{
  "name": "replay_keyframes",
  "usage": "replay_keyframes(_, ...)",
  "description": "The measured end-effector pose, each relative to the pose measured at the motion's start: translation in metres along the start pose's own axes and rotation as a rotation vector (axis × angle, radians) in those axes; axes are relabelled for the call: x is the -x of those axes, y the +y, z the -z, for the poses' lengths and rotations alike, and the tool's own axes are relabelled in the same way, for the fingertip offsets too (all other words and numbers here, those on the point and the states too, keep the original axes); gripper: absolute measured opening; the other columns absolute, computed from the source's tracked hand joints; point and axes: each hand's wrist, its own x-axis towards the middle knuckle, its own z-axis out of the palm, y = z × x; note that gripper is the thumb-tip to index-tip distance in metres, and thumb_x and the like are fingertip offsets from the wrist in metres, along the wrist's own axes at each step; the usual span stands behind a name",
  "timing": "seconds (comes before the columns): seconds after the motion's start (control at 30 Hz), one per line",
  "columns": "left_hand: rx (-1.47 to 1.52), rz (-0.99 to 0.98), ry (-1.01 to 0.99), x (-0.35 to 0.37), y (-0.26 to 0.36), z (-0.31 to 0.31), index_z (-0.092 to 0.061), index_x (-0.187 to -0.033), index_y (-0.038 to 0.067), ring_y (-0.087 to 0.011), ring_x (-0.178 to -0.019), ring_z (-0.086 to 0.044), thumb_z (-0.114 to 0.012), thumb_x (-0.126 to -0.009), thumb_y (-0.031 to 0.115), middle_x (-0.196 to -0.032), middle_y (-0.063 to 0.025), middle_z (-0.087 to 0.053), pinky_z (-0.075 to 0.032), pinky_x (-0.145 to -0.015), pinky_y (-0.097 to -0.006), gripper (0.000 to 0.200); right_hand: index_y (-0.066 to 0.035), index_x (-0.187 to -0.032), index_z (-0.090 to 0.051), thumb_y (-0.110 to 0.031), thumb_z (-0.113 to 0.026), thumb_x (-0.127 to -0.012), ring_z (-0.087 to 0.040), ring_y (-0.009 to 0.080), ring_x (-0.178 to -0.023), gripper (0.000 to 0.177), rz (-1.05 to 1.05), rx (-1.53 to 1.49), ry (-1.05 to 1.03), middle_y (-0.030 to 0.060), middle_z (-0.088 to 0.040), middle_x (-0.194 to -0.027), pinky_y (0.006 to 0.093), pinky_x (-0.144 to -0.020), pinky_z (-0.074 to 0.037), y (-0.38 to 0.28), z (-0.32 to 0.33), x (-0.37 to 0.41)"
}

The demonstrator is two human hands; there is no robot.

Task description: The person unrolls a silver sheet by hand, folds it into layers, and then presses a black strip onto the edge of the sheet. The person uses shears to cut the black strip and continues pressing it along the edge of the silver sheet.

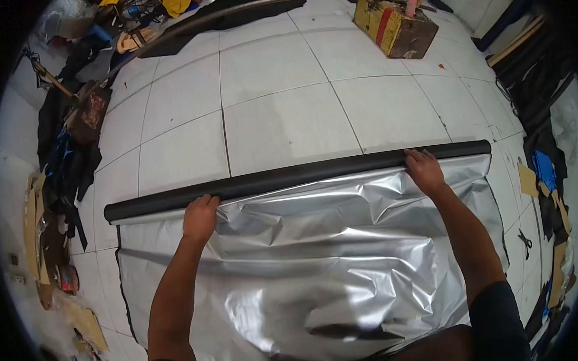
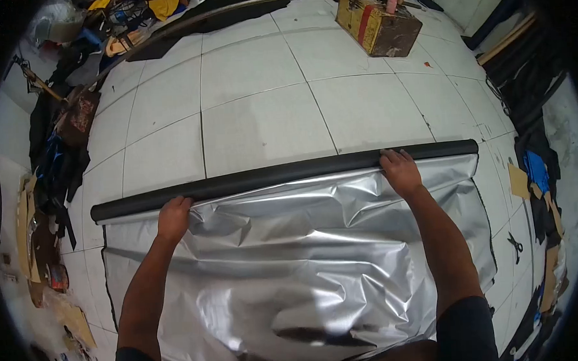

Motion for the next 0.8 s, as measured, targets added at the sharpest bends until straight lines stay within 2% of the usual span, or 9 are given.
replay_keyframes(0.1,0.002,-0.013,0.022,-0.005,-0.006,0.009,-0.062,-0.093,0.006,-0.0299,-0.086,-0.062,-0.051,-0.077,0.004,-0.091,-0.0132,-0.062,-0.050,-0.076,-0.0416,0.020,-0.007,-0.096,-0.050,-0.018,-0.061,-0.081,-0.060,0.0299,-0.094,0.021,-0.203,0.003,-0.125,0.0124,-0.062,-0.099,0.0481,-0.091,-0.043,-0.012,0.017,-0.006)
replay_keyframes(0.17,-0.031,0.105,0.075,-0.015,-0.004,0.039,-0.064,-0.095,0.007,-0.0308,-0.084,-0.062,-0.050,-0.078,0.003,-0.091,-0.0136,-0.062,-0.051,-0.072,-0.0407,0.022,-0.006,-0.096,-0.048,-0.020,-0.054,-0.085,-0.061,0.0340,-0.085,0.019,-0.281,-0.019,-0.095,0.0158,-0.062,-0.088,0.0469,-0.081,-0.046,-0.004,0.033,-0.020)
replay_keyframes(0.23,0.024,0.110,0.266,-0.017,-0.007,0.080,-0.065,-0.095,0.009,-0.0324,-0.083,-0.061,-0.050,-0.079,0.002,-0.090,-0.0131,-0.062,-0.051,-0.072,-0.0409,0.023,-0.005,-0.097,-0.047,-0.020,-0.053,-0.086,-0.060,0.0356,-0.084,0.020,-0.385,-0.080,-0.069,0.0180,-0.062,-0.087,0.0469,-0.075,-0.047,-0.006,0.071,-0.039)
replay_keyframes(0.33,0.076,0.083,0.476,0.003,0.003,0.157,-0.063,-0.092,0.007,-0.0343,-0.081,-0.058,-0.052,-0.077,0.000,-0.086,-0.0140,-0.060,-0.048,-0.069,-0.0433,0.020,-0.006,-0.096,-0.045,-0.016,-0.052,-0.086,-0.059,0.0384,-0.082,0.016,-0.405,-0.128,0.155,0.0190,-0.060,-0.086,0.0482,-0.069,-0.045,-0.013,0.136,-0.034)
replay_keyframes(0.43,0.085,-0.024,0.472,0.063,0.017,0.218,-0.062,-0.095,0.006,-0.0360,-0.082,-0.058,-0.054,-0.073,-0.004,-0.088,-0.0149,-0.060,-0.047,-0.070,-0.0429,0.025,-0.006,-0.097,-0.045,-0.008,-0.056,-0.083,-0.058,0.0390,-0.081,0.018,-0.346,-0.248,0.245,0.0186,-0.060,-0.085,0.0472,-0.068,-0.045,-0.013,0.184,0.001)
replay_keyframes(0.53,0.143,0.048,0.172,0.168,0.026,0.216,-0.061,-0.097,0.007,-0.0363,-0.083,-0.057,-0.055,-0.072,-0.001,-0.087,-0.0153,-0.059,-0.047,-0.071,-0.0433,0.027,-0.005,-0.106,-0.047,-0.002,-0.063,-0.074,-0.059,0.0387,-0.079,0.035,-0.219,-0.171,0.211,0.0187,-0.059,-0.086,0.0460,-0.068,-0.046,-0.024,0.179,0.094)
replay_keyframes(0.63,0.250,0.003,-0.125,0.267,0.068,0.158,-0.066,-0.088,0.007,-0.0342,-0.081,-0.058,-0.052,-0.075,0.004,-0.083,-0.0143,-0.060,-0.048,-0.069,-0.0422,0.019,-0.006,-0.098,-0.056,-0.006,-0.066,-0.066,-0.059,0.0341,-0.079,0.033,-0.215,-0.333,-0.139,0.0144,-0.059,-0.083,0.0430,-0.069,-0.047,-0.062,0.146,0.209)
replay_keyframes(0.7,0.292,0.149,-0.520,0.320,0.092,0.101,-0.064,-0.096,0.006,-0.0330,-0.093,-0.058,-0.054,-0.079,0.008,-0.097,-0.0171,-0.062,-0.046,-0.079,-0.0403,0.021,-0.007,-0.105,-0.057,-0.007,-0.066,-0.066,-0.059,0.0320,-0.077,0.040,-0.213,-0.503,-0.304,0.0125,-0.061,-0.086,0.0422,-0.073,-0.046,-0.096,0.117,0.278)
replay_keyframes(0.8,0.469,0.170,-0.661,0.373,0.122,0.060,-0.064,-0.096,0.005,-0.0327,-0.093,-0.058,-0.054,-0.079,0.009,-0.097,-0.0169,-0.062,-0.046,-0.079,-0.0402,0.021,-0.009,-0.118,-0.052,-0.010,-0.062,-0.071,-0.057,0.0355,-0.088,0.048,-0.308,-0.492,-0.390,0.0159,-0.061,-0.090,0.0452,-0.081,-0.043,-0.162,0.131,0.325)
